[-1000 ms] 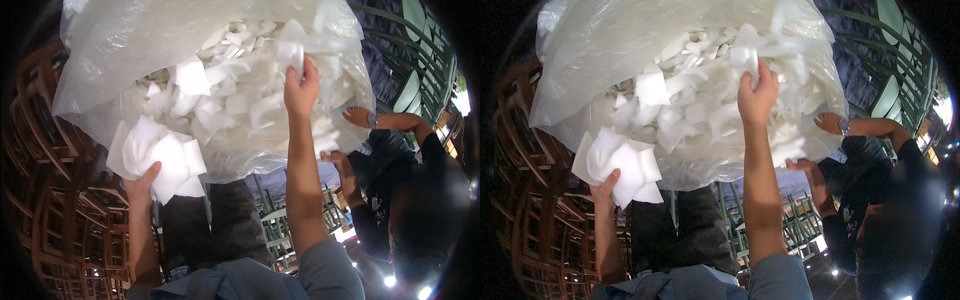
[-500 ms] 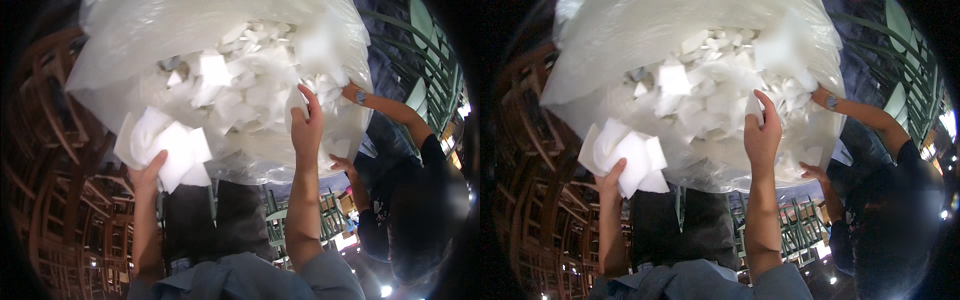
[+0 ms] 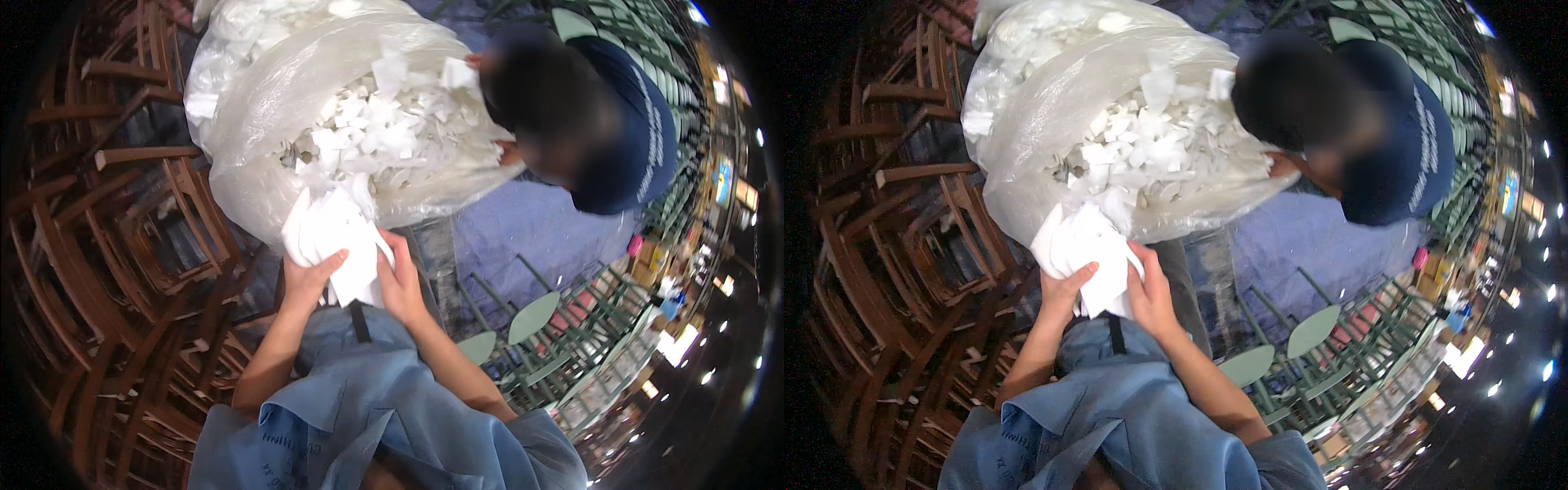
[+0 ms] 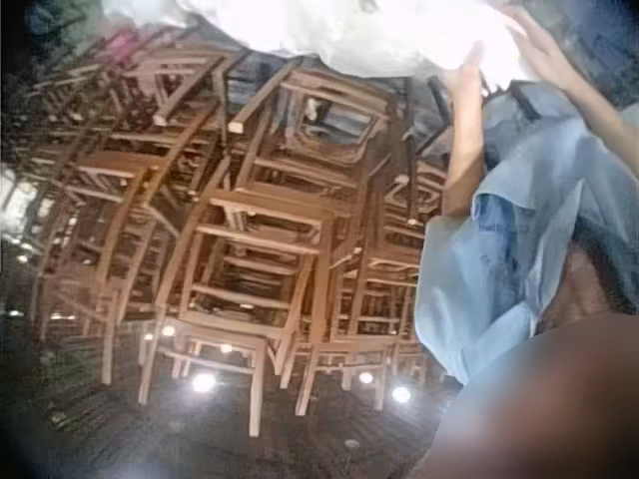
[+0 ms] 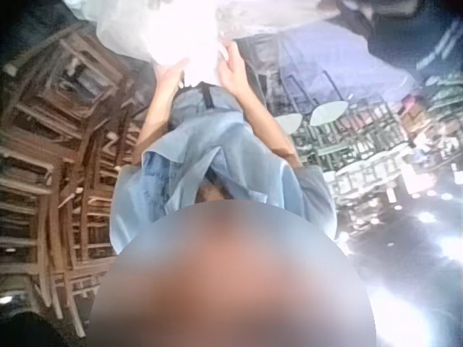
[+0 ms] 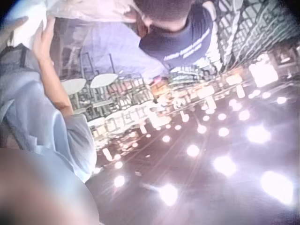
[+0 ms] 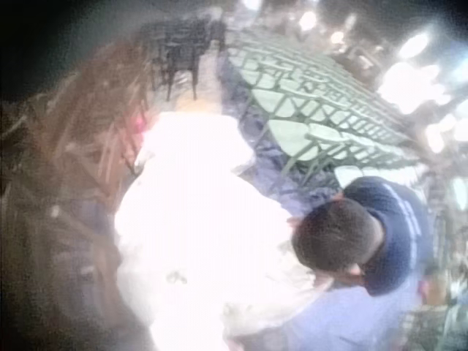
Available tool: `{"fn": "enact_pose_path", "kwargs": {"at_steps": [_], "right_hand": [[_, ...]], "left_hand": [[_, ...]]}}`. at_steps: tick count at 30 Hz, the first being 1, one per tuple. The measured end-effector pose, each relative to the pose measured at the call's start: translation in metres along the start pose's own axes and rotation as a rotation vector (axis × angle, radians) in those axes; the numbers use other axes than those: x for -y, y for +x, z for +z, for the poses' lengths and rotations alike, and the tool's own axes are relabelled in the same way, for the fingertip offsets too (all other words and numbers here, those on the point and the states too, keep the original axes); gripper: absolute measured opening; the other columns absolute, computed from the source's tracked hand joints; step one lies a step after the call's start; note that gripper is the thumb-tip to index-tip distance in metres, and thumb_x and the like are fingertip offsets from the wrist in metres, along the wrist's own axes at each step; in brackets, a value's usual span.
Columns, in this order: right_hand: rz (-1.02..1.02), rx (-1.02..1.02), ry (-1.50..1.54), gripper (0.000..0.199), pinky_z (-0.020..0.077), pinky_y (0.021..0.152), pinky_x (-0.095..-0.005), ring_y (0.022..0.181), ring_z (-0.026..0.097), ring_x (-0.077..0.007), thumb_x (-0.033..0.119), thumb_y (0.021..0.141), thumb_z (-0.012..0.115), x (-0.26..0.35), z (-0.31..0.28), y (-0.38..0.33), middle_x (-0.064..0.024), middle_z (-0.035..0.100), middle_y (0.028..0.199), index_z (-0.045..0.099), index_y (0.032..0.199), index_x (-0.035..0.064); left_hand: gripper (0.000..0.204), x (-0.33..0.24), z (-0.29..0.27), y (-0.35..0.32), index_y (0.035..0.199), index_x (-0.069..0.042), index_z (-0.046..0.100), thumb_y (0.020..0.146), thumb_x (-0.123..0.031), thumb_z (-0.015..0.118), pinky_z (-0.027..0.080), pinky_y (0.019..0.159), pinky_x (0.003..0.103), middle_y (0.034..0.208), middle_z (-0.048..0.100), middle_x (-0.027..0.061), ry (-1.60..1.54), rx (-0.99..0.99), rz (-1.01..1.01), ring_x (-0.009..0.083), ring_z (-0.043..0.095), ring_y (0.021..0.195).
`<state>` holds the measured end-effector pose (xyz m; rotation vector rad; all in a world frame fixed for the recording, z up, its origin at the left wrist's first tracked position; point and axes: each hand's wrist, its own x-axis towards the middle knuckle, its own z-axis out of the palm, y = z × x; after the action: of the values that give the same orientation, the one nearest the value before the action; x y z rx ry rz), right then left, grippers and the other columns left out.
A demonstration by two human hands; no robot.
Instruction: The person takes white foam pads from a large plastic bag and places them on the seats of green wooden chairs. The person repeatedly reaches into the bag, retrieves pads, and distributes them across multiple chairs in a warehouse-like room.
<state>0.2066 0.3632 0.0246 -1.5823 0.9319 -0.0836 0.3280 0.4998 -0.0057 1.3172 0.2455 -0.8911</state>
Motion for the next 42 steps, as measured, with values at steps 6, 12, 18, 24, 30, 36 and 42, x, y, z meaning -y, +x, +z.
{"fn": "enact_pose_path", "kwargs": {"at_steps": [6, 12, 18, 24, 30, 36, 42], "right_hand": [[0.256, -0.377, 0.887, 0.045, 0.0454, 0.109, -0.0338, 0.130, 0.059, -0.0238, 0.005, 0.104, 0.052, -0.025, -0.026, 0.015, -0.0166, 0.064, 0.141, 0.056, 0.149, 0.0043], [0.124, -0.101, 0.160, 0.045, 0.0496, 0.100, -0.0317, 0.111, 0.066, -0.0181, -0.003, 0.086, 0.047, -0.054, -0.044, 0.063, -0.0087, 0.076, 0.112, 0.074, 0.121, 0.0066], [-0.103, 0.113, -0.053, 0.038, 0.0561, 0.086, -0.0369, 0.091, 0.073, -0.0259, 0.034, 0.093, 0.072, -0.011, -0.037, 0.059, -0.0168, 0.078, 0.102, 0.077, 0.118, 0.0065], [0.131, 0.204, -0.315, 0.067, 0.0558, 0.097, -0.0422, 0.114, 0.073, -0.0358, 0.059, 0.085, 0.078, 0.005, 0.009, 0.127, -0.0240, 0.076, 0.115, 0.074, 0.128, 0.0075], [0.261, -0.038, -0.693, 0.076, 0.0541, 0.102, -0.0461, 0.118, 0.070, -0.0376, 0.049, 0.093, 0.069, -0.028, 0.023, 0.196, -0.0219, 0.074, 0.123, 0.046, 0.158, 0.0153], [0.089, -0.115, -0.484, 0.057, 0.0554, 0.096, -0.0446, 0.110, 0.073, -0.0361, 0.032, 0.100, 0.064, -0.037, 0.011, 0.170, -0.0169, 0.076, 0.118, 0.052, 0.154, 0.0179], [-0.176, -0.275, 0.080, 0.027, 0.0545, 0.085, -0.0366, 0.091, 0.067, -0.0188, 0.019, 0.104, 0.062, -0.030, -0.016, 0.104, -0.0095, 0.073, 0.099, 0.068, 0.129, 0.0116]], "left_hand": [[0.063, -0.010, -0.025, -0.018, 0.138, 0.003, 0.055, 0.084, -0.005, 0.086, 0.058, 0.095, 0.035, 0.126, 0.066, 0.0126, 0.043, -0.018, 0.068, 0.0204, 0.068, 0.111], [0.073, -0.004, -0.041, -0.036, 0.146, 0.000, 0.047, 0.084, -0.008, 0.084, 0.058, 0.099, 0.040, 0.130, 0.063, 0.0127, -0.097, 0.001, 0.089, 0.0263, 0.067, 0.117], [0.079, -0.002, -0.043, -0.018, 0.144, 0.000, 0.051, 0.076, -0.009, 0.091, 0.053, 0.099, 0.035, 0.128, 0.066, 0.0116, 0.437, 0.067, 0.306, 0.0194, 0.064, 0.117], [0.082, -0.022, -0.059, 0.012, 0.145, -0.004, 0.052, 0.074, -0.015, 0.092, 0.053, 0.101, 0.036, 0.128, 0.068, 0.0139, 0.728, 0.082, 0.433, 0.0195, 0.064, 0.119], [0.077, -0.033, -0.109, 0.021, 0.142, 0.000, 0.055, 0.075, -0.010, 0.092, 0.056, 0.095, 0.034, 0.125, 0.069, 0.0135, 0.512, -0.065, 0.308, 0.0207, 0.067, 0.112], [0.078, -0.021, -0.128, 0.007, 0.145, 0.004, 0.052, 0.078, -0.005, 0.091, 0.055, 0.100, 0.036, 0.131, 0.066, 0.0125, 0.272, -0.153, 0.106, 0.0219, 0.066, 0.115], [0.065, -0.004, -0.122, 0.016, 0.140, 0.009, 0.057, 0.083, 0.000, 0.086, 0.055, 0.101, 0.038, 0.133, 0.067, 0.0154, 0.220, -0.206, 0.014, 0.0261, 0.067, 0.117]]}}
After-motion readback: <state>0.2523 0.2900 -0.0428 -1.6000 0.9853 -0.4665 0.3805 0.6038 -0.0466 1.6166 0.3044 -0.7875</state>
